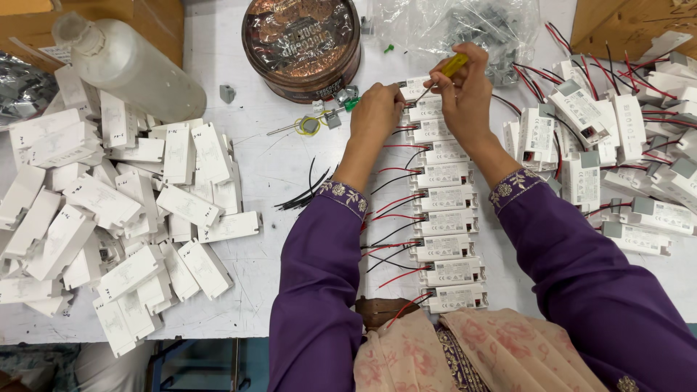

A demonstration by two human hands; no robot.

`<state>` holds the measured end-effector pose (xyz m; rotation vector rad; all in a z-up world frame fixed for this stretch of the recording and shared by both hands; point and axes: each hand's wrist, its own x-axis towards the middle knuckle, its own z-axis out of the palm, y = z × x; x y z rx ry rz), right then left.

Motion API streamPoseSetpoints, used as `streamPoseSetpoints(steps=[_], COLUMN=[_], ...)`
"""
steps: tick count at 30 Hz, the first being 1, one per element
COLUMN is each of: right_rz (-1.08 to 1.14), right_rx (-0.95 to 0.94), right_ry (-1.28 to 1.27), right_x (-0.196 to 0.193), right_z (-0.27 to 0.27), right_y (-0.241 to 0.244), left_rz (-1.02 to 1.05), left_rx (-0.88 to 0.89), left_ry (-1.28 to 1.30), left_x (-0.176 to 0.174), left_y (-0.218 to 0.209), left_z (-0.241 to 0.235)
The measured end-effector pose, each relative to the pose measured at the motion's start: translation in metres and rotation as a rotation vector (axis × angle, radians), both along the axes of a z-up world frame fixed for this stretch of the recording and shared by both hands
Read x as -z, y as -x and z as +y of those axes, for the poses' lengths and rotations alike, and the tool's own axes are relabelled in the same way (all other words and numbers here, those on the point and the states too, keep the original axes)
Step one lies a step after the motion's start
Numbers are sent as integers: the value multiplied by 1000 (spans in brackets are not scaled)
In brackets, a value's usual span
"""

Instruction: The person connects wires to electronic components, uses a screwdriver to secure them, and gathers the finished units on a table.

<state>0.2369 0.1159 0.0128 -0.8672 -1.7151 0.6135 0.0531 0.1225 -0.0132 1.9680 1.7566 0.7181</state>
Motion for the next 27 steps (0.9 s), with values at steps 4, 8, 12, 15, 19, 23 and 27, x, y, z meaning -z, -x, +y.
streamPoseSetpoints(steps=[4, 8, 12, 15, 19, 23, 27], right_rz=[-19, -31, -52, -51, -42, -39, -33], right_rx=[4, 10, 20, 17, 6, 0, -2], right_ry=[-27, -47, -61, -68, -62, -57, -70], right_x=[-1, -2, 0, 1, 2, 4, 5], right_z=[-1, -1, -1, 0, -1, -1, -1], right_y=[2, 2, 3, 3, 4, 5, 8], left_rz=[29, 39, 49, 67, 125, 131, 178], left_rx=[5, 15, 12, 11, 10, 4, 23], left_ry=[-11, -23, -27, -19, 8, -11, -6], left_x=[-2, -2, -1, -3, -6, -2, 10], left_y=[-1, 0, 1, 0, -5, -8, -12], left_z=[2, 2, 0, 1, 5, 8, 14])
